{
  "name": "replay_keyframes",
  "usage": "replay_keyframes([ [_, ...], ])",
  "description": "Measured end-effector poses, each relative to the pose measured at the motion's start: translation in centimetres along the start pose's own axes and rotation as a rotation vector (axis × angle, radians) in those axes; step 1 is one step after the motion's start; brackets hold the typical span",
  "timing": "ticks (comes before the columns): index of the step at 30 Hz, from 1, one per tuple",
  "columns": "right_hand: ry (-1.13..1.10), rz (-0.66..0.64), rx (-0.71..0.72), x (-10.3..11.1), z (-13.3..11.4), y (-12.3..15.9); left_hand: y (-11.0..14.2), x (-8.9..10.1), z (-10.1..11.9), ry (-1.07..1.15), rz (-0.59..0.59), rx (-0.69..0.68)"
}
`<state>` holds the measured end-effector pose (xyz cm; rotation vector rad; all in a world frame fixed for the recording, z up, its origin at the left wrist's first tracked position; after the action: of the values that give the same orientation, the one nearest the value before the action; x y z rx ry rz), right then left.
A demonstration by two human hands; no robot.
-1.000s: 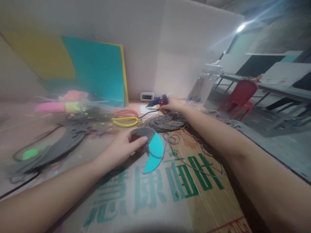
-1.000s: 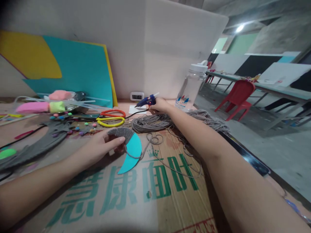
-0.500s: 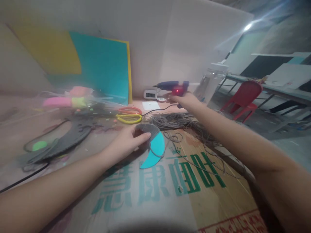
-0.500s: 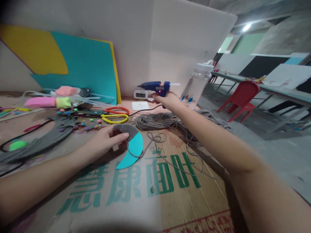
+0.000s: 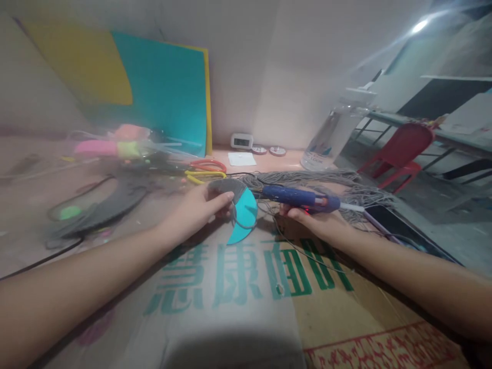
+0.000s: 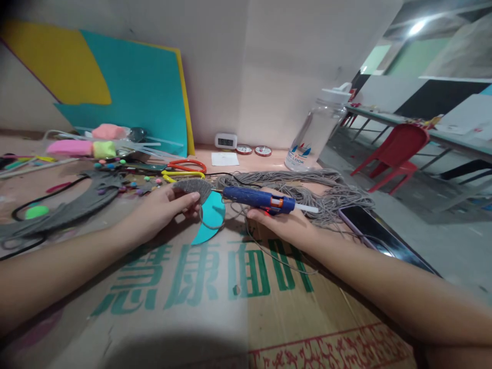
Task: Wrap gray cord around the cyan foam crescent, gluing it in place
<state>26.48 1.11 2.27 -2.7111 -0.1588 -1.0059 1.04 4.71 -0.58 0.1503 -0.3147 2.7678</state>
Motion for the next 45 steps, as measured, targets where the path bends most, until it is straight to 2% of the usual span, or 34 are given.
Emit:
replay_keyframes([
  [4, -0.092, -0.077, 0.030, -0.5, -0.3, 0.1, -0.1, 0.3, 0.2, -0.146, 0.010, -0.013],
  [8, 0.028, -0.076, 0.057, -0.7, -0.5, 0.4, -0.1, 0.1, 0.5, -0.118, -0.012, -0.023],
  [14, 0.102, -0.060, 0.047, -0.8, -0.6, 0.4, 0.1, 0.2, 0.9, -0.241, 0.002, -0.055],
  [21, 0.072, -0.088, 0.051, -0.9, -0.3, 0.3, 0.1, 0.0, 1.2, -0.228, 0.003, -0.017],
  [28, 0.137, -0.020, 0.054, -1.0, 0.9, 0.2, 0.1, 0.0, 1.0, -0.231, -0.006, -0.020],
  [32, 0.150, 0.018, 0.024, -1.1, 0.8, 0.2, 0.0, 0.0, 1.0, -0.225, -0.005, -0.042],
  [38, 0.099, -0.030, -0.024, -1.3, -0.1, 0.4, 0.0, -0.1, 1.0, -0.205, -0.014, -0.041],
  [45, 0.113, -0.030, -0.005, -1.2, 0.4, 0.3, 0.0, -0.1, 1.1, -0.209, -0.018, -0.042],
])
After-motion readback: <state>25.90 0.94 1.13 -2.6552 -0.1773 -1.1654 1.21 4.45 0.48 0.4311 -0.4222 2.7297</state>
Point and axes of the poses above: each hand's wrist, its own y-axis away from the middle knuckle, its own x-axis out of the back of the hand, z = x × y, the point moved 2 cm from there along -y, towards the middle knuckle, and after that the axes turned 8 degrees about -x, right-handed, at the moved point
